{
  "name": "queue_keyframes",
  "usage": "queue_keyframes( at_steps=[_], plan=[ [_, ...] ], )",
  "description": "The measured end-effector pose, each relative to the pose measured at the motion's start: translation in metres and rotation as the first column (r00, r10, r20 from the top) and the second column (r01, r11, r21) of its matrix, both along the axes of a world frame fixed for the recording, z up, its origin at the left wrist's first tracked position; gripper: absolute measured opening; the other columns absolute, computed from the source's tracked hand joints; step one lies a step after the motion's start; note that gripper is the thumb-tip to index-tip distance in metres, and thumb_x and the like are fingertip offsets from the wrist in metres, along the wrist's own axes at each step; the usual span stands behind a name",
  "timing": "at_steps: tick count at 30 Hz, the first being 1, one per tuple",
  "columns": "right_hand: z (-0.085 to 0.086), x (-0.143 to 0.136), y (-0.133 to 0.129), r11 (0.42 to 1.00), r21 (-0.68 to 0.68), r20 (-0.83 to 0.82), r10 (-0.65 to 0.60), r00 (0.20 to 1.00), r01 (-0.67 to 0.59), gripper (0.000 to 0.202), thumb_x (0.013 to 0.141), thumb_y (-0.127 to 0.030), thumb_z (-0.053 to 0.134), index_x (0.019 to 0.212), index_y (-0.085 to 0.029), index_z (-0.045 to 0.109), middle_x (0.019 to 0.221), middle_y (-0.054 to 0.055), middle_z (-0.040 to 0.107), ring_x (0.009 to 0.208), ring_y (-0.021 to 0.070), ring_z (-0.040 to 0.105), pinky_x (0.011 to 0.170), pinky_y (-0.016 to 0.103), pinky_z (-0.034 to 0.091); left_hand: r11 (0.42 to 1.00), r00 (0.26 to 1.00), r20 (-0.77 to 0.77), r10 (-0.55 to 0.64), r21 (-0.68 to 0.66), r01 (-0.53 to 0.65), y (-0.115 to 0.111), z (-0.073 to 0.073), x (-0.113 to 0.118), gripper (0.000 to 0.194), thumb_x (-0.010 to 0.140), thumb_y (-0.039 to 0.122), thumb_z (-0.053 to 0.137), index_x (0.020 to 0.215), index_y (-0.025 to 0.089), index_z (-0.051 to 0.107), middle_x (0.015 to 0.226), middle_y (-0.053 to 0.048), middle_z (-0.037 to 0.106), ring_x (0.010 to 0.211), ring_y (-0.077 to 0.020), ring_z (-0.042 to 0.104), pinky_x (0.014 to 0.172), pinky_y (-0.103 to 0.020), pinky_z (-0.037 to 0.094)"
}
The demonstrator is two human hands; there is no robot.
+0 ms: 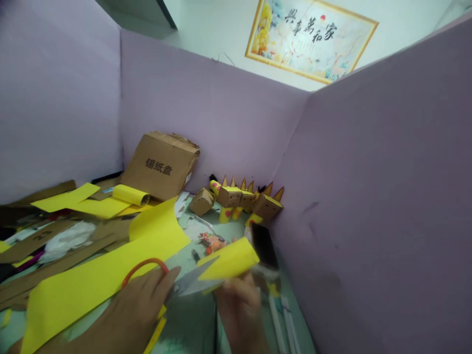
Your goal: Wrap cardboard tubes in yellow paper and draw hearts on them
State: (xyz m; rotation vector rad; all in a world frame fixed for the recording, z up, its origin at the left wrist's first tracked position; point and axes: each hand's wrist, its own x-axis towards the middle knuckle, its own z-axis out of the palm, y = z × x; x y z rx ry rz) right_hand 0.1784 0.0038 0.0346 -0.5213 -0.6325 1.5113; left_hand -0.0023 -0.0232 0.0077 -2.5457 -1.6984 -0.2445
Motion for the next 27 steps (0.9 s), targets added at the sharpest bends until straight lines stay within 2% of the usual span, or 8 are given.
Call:
queue_keyframes(
  at_steps=[2, 7, 12, 14, 18, 24, 27],
  plan=[
    [0.000, 0.001, 0.000, 1.000, -0.017, -0.022, -0.018, 1.000, 0.018, 0.060, 0.049, -0.007, 0.064, 0.105, -0.029, 0.065, 0.098, 0.000, 0.073, 0.086, 0.0250, 0.066, 0.088, 0.045, 0.048, 1.000, 1.000, -0.005, 0.003, 0.003, -0.003, 0.001, 0.001, -0.002, 0.066, 0.072, 0.002, 0.040, 0.137, 0.014, 0.037, 0.112, -0.019, 0.059, 0.099, -0.0328, 0.055, 0.082, -0.050, 0.047],
    [0.005, 0.003, -0.004, 0.998, -0.060, -0.045, -0.020, 0.999, 0.017, 0.055, 0.046, -0.005, 0.062, 0.096, -0.029, 0.069, 0.095, 0.000, 0.074, 0.089, 0.0239, 0.066, 0.079, 0.038, 0.052, 0.993, 0.998, 0.027, -0.052, -0.105, 0.054, 0.000, 0.011, -0.006, 0.066, 0.074, 0.003, 0.038, 0.138, 0.015, 0.034, 0.118, -0.018, 0.056, 0.105, -0.0319, 0.053, 0.088, -0.050, 0.044],
    [0.003, 0.001, -0.004, 0.996, -0.064, -0.046, -0.061, 0.997, 0.058, 0.052, 0.047, -0.004, 0.060, 0.091, -0.029, 0.069, 0.089, -0.002, 0.074, 0.083, 0.0218, 0.067, 0.079, 0.037, 0.052, 0.992, 0.995, 0.058, -0.084, -0.084, 0.089, 0.001, 0.009, -0.005, 0.064, 0.075, 0.003, 0.037, 0.137, 0.015, 0.035, 0.118, -0.017, 0.056, 0.108, -0.0310, 0.052, 0.092, -0.050, 0.042],
    [0.002, 0.000, -0.003, 0.997, -0.050, -0.016, -0.061, 0.998, 0.060, 0.053, 0.048, -0.006, 0.059, 0.094, -0.028, 0.068, 0.088, -0.001, 0.074, 0.085, 0.0238, 0.066, 0.084, 0.042, 0.050, 0.992, 0.994, 0.073, -0.086, -0.082, 0.092, 0.001, 0.009, -0.006, 0.062, 0.075, 0.003, 0.037, 0.136, 0.015, 0.036, 0.117, -0.017, 0.057, 0.106, -0.0304, 0.053, 0.091, -0.050, 0.042],
    [0.002, 0.000, -0.002, 1.000, 0.005, 0.043, -0.015, 0.999, 0.015, 0.060, 0.048, -0.007, 0.055, 0.104, -0.026, 0.065, 0.098, 0.001, 0.073, 0.102, 0.0275, 0.061, 0.095, 0.047, 0.042, 0.988, 0.988, 0.095, -0.121, -0.083, 0.129, 0.000, 0.010, -0.008, 0.058, 0.076, 0.003, 0.036, 0.133, 0.014, 0.039, 0.114, -0.017, 0.058, 0.104, -0.0305, 0.055, 0.086, -0.049, 0.046],
    [0.002, 0.001, -0.003, 1.000, -0.005, -0.012, -0.018, 1.000, 0.018, 0.061, 0.049, -0.004, 0.056, 0.104, -0.030, 0.064, 0.095, -0.004, 0.073, 0.093, 0.0210, 0.065, 0.088, 0.037, 0.049, 0.986, 0.989, 0.053, -0.138, -0.089, 0.143, 0.001, 0.012, -0.010, 0.054, 0.079, 0.002, 0.030, 0.131, 0.014, 0.040, 0.111, -0.017, 0.058, 0.100, -0.0298, 0.057, 0.082, -0.048, 0.049],
    [0.001, 0.002, -0.003, 1.000, 0.010, -0.016, -0.023, 1.000, 0.023, 0.060, 0.049, -0.004, 0.056, 0.102, -0.030, 0.065, 0.096, -0.005, 0.073, 0.094, 0.0202, 0.065, 0.089, 0.036, 0.048, 0.983, 0.990, 0.020, -0.139, -0.116, 0.140, 0.001, 0.017, -0.009, 0.053, 0.078, -0.001, 0.028, 0.127, 0.013, 0.042, 0.105, -0.016, 0.059, 0.094, -0.0287, 0.059, 0.079, -0.046, 0.050]
  ],
)
